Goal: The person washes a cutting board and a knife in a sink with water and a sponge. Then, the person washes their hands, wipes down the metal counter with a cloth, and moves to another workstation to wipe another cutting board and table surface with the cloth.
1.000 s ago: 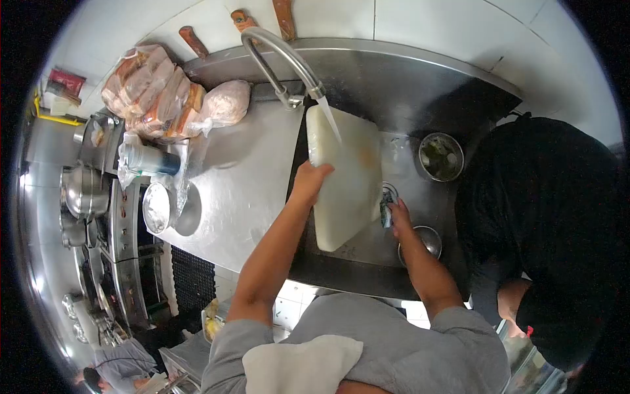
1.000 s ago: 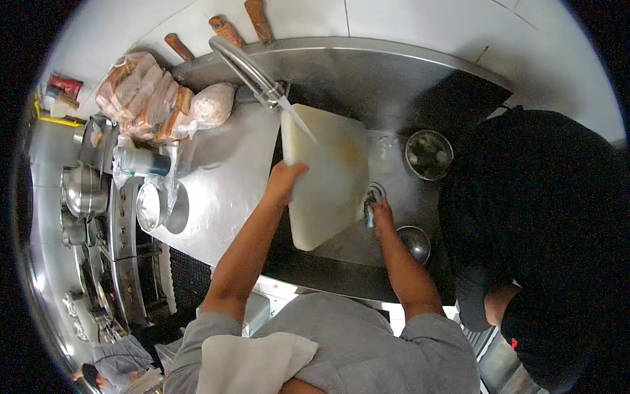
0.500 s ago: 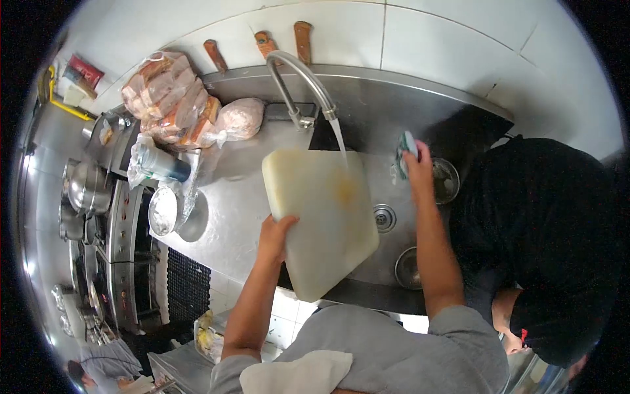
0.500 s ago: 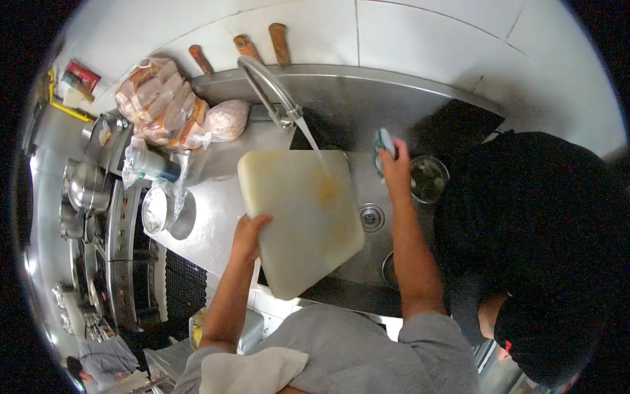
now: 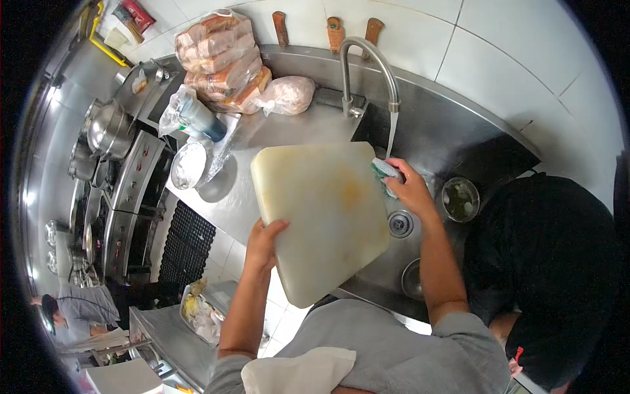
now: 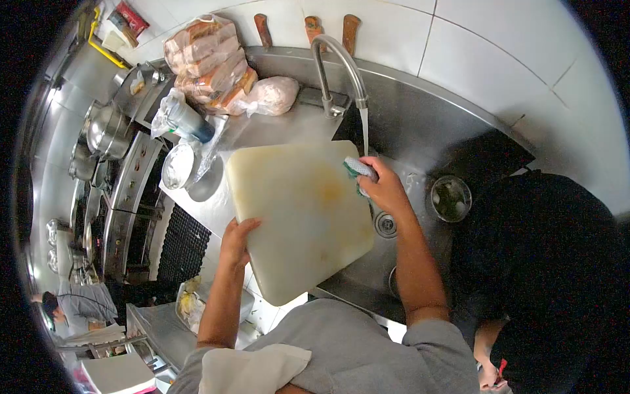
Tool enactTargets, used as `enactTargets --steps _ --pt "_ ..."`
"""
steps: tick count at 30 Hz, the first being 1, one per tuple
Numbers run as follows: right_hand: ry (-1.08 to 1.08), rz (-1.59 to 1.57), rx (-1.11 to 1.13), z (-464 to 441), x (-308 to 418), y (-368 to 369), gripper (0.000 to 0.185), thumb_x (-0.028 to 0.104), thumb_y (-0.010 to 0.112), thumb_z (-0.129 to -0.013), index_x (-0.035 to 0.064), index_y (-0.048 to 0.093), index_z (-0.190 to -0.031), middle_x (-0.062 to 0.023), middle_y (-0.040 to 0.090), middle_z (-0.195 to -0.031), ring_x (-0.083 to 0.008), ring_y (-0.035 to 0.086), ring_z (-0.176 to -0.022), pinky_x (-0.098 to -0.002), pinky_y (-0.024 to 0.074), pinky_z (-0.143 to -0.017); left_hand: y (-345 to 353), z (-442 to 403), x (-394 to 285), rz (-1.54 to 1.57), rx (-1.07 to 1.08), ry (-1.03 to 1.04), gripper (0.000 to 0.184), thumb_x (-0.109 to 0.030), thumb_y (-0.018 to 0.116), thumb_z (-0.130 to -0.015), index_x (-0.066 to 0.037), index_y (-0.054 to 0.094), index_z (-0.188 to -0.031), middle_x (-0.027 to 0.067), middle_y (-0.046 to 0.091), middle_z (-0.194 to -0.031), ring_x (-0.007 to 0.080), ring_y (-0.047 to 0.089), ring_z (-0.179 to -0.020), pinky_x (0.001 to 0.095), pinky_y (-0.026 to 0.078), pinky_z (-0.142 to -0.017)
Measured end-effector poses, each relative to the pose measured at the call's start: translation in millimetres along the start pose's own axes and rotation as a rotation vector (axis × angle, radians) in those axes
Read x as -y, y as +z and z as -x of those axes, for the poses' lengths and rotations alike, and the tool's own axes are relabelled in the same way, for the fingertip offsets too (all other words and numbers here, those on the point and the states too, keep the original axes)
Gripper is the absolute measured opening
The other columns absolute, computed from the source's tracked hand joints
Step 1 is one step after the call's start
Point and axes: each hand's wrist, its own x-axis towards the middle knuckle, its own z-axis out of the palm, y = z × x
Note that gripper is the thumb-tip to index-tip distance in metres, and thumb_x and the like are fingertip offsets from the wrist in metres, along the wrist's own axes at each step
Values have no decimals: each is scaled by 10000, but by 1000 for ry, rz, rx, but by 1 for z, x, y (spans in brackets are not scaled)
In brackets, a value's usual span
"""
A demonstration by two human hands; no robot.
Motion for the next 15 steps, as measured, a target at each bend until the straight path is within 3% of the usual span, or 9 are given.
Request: enactTargets --steps 15 --pt "25 -31 52 23 1 1 363 133 572 -741 52 499 -1088 -92 576 -950 -178 547 -846 -292 431 -755 -67 24 -12 34 -55 43 369 -117 558 -722 75 493 -1030 139 581 -901 214 581 -784 312 473 -708"
